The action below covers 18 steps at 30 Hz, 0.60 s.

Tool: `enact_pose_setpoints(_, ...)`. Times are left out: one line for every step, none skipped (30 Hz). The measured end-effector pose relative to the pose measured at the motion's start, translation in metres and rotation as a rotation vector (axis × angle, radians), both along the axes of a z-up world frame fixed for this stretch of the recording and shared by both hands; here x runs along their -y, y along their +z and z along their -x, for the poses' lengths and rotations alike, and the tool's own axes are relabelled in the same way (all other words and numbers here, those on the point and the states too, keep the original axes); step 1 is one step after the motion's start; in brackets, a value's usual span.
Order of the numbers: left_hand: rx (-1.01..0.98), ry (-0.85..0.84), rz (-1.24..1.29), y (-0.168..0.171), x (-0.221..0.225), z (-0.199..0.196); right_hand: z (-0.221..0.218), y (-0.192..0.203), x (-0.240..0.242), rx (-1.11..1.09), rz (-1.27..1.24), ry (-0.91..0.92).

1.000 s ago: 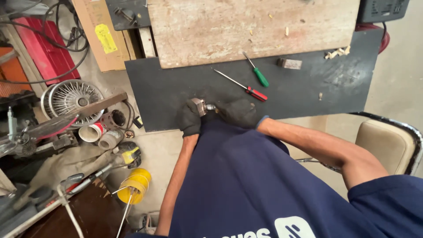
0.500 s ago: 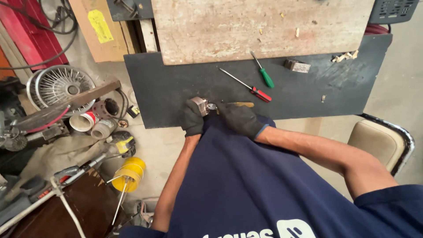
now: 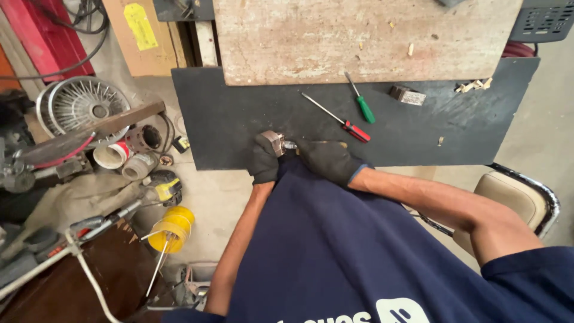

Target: Disassembling a small electrical motor component using a screwdriver and pliers

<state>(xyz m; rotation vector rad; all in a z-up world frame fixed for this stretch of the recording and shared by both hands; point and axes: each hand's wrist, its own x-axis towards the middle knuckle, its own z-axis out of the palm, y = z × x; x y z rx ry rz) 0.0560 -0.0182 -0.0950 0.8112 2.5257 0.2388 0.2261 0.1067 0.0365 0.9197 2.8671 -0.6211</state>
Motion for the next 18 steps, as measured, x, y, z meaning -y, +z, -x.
enact_pose_setpoints(0.003, -0.006, -0.004, -0.015, 0.006, 0.0, -0.003, -0.008, 0.0, 0.003, -0.004, -0.006)
enact_pose_setpoints(-0.182, -0.171, 0.018, -0.026, 0.018, -0.004, -0.007, -0.014, 0.004, 0.002, 0.0, 0.002)
enact_pose_setpoints(-0.366, -0.337, 0.041, -0.037, 0.03, -0.007, -0.011, -0.02, 0.007, 0.001, 0.003, 0.01)
enact_pose_setpoints(-0.364, -0.335, 0.047, -0.063, 0.051, -0.009, -0.012, -0.025, 0.011, 0.001, 0.009, 0.014)
enact_pose_setpoints(-0.399, -0.463, 0.043, -0.088, 0.072, -0.012, -0.014, -0.028, 0.014, -0.004, 0.01, 0.02)
enact_pose_setpoints(-0.433, -0.6, 0.026, -0.118, 0.084, -0.013, -0.016, -0.034, 0.013, -0.007, 0.001, 0.017)
enact_pose_setpoints(-0.432, -0.606, 0.018, -0.117, 0.072, -0.01, -0.017, -0.038, 0.01, -0.003, -0.004, 0.01)
enact_pose_setpoints(-0.446, -0.592, -0.017, -0.11, 0.071, -0.012, -0.021, -0.04, 0.014, -0.002, -0.001, 0.011)
enact_pose_setpoints(-0.461, -0.578, -0.052, -0.104, 0.07, -0.013, -0.025, -0.041, 0.019, -0.002, 0.002, 0.012)
enact_pose_setpoints(-0.458, -0.578, -0.046, -0.068, 0.05, -0.015, -0.028, -0.042, 0.021, -0.001, 0.009, 0.013)
enact_pose_setpoints(-0.392, -0.392, -0.071, -0.032, 0.03, -0.017, -0.03, -0.042, 0.025, -0.006, 0.01, 0.017)
enact_pose_setpoints(-0.334, -0.199, -0.102, 0.002, 0.004, -0.017, -0.03, -0.044, 0.023, -0.017, 0.003, 0.026)
enact_pose_setpoints(-0.34, -0.193, -0.103, -0.008, 0.01, -0.016, -0.029, -0.04, 0.014, -0.023, 0.001, 0.032)
enact_pose_setpoints(-0.286, -0.138, -0.112, -0.018, 0.016, -0.014, -0.028, -0.035, 0.007, -0.145, 0.175, 0.025)
enact_pose_setpoints(-0.232, -0.083, -0.12, -0.029, 0.023, -0.014, -0.027, -0.031, -0.001, -0.267, 0.349, 0.019)
enact_pose_setpoints(-0.233, -0.082, -0.112, -0.016, 0.009, -0.011, -0.016, -0.001, -0.018, -0.268, 0.357, 0.02)
enact_pose_setpoints(-0.284, -0.076, -0.073, -0.003, -0.004, -0.009, -0.006, 0.028, -0.035, -0.256, 0.362, -0.016)
enact_pose_setpoints(-0.331, -0.072, -0.035, 0.011, -0.017, -0.009, 0.001, 0.059, -0.051, -0.239, 0.365, -0.055)
